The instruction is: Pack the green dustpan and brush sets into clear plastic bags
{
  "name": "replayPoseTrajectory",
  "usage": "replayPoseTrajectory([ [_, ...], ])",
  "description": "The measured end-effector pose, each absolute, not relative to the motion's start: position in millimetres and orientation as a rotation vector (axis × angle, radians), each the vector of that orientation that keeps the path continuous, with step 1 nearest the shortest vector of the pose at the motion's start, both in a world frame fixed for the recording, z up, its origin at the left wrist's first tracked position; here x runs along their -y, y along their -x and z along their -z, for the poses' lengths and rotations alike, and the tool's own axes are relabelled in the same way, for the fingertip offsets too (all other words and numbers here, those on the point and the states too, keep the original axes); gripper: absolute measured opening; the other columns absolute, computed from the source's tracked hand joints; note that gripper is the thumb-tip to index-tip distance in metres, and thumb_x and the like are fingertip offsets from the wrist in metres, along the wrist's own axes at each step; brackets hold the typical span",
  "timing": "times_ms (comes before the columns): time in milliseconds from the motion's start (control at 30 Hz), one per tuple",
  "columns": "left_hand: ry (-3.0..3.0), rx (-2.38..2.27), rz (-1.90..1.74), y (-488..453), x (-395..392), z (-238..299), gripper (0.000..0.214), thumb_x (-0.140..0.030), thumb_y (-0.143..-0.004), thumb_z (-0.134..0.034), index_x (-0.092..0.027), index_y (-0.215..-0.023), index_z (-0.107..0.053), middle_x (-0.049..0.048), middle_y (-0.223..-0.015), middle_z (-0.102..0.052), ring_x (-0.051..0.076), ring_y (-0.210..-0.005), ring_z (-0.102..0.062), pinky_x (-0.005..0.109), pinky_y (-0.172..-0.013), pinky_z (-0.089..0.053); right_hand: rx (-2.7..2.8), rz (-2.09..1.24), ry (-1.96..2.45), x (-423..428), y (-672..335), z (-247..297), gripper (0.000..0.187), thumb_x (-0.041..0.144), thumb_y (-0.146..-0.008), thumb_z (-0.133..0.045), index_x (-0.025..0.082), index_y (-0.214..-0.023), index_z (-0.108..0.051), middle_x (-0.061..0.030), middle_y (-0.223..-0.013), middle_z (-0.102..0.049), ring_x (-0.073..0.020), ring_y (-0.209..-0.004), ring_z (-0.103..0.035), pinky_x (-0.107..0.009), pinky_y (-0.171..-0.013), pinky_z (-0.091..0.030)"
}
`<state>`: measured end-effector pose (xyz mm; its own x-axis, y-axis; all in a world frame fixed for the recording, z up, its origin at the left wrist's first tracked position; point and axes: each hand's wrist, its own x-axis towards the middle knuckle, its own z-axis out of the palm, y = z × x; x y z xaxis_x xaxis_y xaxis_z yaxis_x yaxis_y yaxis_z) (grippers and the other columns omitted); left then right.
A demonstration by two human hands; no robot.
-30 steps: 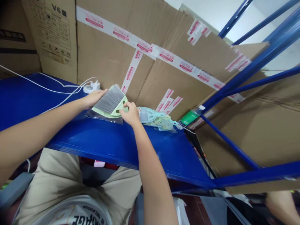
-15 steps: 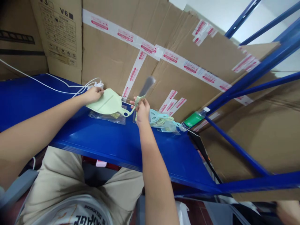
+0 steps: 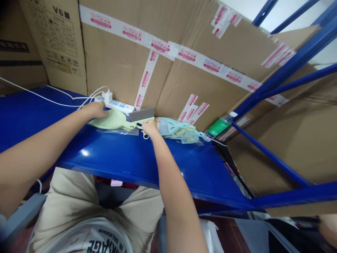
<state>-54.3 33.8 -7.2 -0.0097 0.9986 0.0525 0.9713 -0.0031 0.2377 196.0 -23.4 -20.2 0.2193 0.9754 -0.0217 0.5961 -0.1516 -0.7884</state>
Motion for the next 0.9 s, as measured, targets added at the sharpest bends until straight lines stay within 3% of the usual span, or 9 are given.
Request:
replayPoseTrajectory([
  [100, -2.174, -2.114, -0.178, 46, -23, -1, 0.061, -0.039, -0.083, -0.057, -0.015, -0.139, -0.061, 0.0211, -0.135, -0.069, 0.038, -0.123, -0.065, 0.042, -0.098, -0.051, 1.586, -0.539, 1.963, 22, -196, 24, 0.016, 0.005, -0.077, -0.058, 0.014, -0.080, -0.070, -0.0139, -0.086, -0.075, -0.0253, -0.086, -0.075, -0.029, -0.079, -0.056],
  [167, -2.192, -2.100, -0.158, 43, -19, -3, 0.061, -0.040, -0.083, -0.057, -0.014, -0.138, -0.061, 0.0219, -0.134, -0.069, 0.039, -0.122, -0.066, 0.042, -0.096, -0.052, 1.711, -0.263, 2.024, 24, -196, 24, 0.018, 0.006, -0.080, -0.058, 0.012, -0.086, -0.074, -0.0193, -0.097, -0.076, -0.0295, -0.106, -0.071, -0.034, -0.095, -0.052],
  [267, -2.212, -2.091, -0.154, 42, -18, -3, 0.059, -0.040, -0.083, -0.057, -0.015, -0.136, -0.063, 0.0215, -0.131, -0.070, 0.038, -0.120, -0.066, 0.041, -0.094, -0.053, 1.846, 0.016, 2.024, 28, -195, 25, 0.027, 0.011, -0.085, -0.056, 0.009, -0.104, -0.075, -0.0209, -0.111, -0.075, -0.0305, -0.118, -0.066, -0.036, -0.103, -0.048],
  [367, -2.241, -2.078, -0.176, 44, -21, 1, 0.055, -0.041, -0.082, -0.058, -0.017, -0.131, -0.065, 0.0194, -0.127, -0.072, 0.036, -0.119, -0.067, 0.039, -0.092, -0.053, 1.835, 0.017, 1.965, 30, -197, 24, 0.032, 0.014, -0.086, -0.055, 0.014, -0.111, -0.074, -0.0161, -0.113, -0.075, -0.0282, -0.115, -0.067, -0.035, -0.098, -0.050],
  [500, -2.248, -2.063, -0.301, 48, -25, 5, 0.052, -0.044, -0.082, -0.060, -0.018, -0.125, -0.068, 0.0190, -0.120, -0.074, 0.037, -0.116, -0.067, 0.040, -0.091, -0.053, 1.738, 0.051, 1.858, 25, -210, 22, 0.029, 0.016, -0.086, -0.050, 0.019, -0.099, -0.075, -0.0127, -0.103, -0.076, -0.0268, -0.105, -0.068, -0.036, -0.093, -0.051],
  [733, -2.158, -1.995, -1.152, 47, -19, -5, 0.052, -0.048, -0.098, -0.038, -0.014, -0.129, -0.063, 0.0208, -0.129, -0.068, 0.036, -0.126, -0.061, 0.047, -0.108, -0.045, 1.540, 0.048, 1.702, 16, -233, 18, 0.037, 0.011, -0.080, -0.041, 0.021, -0.091, -0.074, -0.0085, -0.101, -0.075, -0.0242, -0.104, -0.067, -0.035, -0.096, -0.050],
  [833, -2.131, -1.866, -1.319, 45, -21, -5, 0.050, -0.044, -0.101, -0.031, -0.014, -0.121, -0.065, 0.0198, -0.124, -0.070, 0.034, -0.124, -0.062, 0.044, -0.107, -0.045, 1.371, -0.054, 1.732, 17, -235, 16, 0.033, 0.010, -0.073, -0.044, 0.020, -0.088, -0.072, -0.0094, -0.101, -0.075, -0.0240, -0.102, -0.067, -0.034, -0.096, -0.049],
  [900, -2.132, -1.787, -1.347, 44, -26, 0, 0.044, -0.044, -0.099, -0.036, -0.015, -0.112, -0.067, 0.0176, -0.117, -0.072, 0.031, -0.118, -0.064, 0.042, -0.104, -0.047, 1.251, -0.112, 1.742, 18, -235, 14, 0.027, 0.012, -0.071, -0.047, 0.019, -0.087, -0.068, -0.0095, -0.097, -0.074, -0.0240, -0.098, -0.067, -0.034, -0.093, -0.049],
])
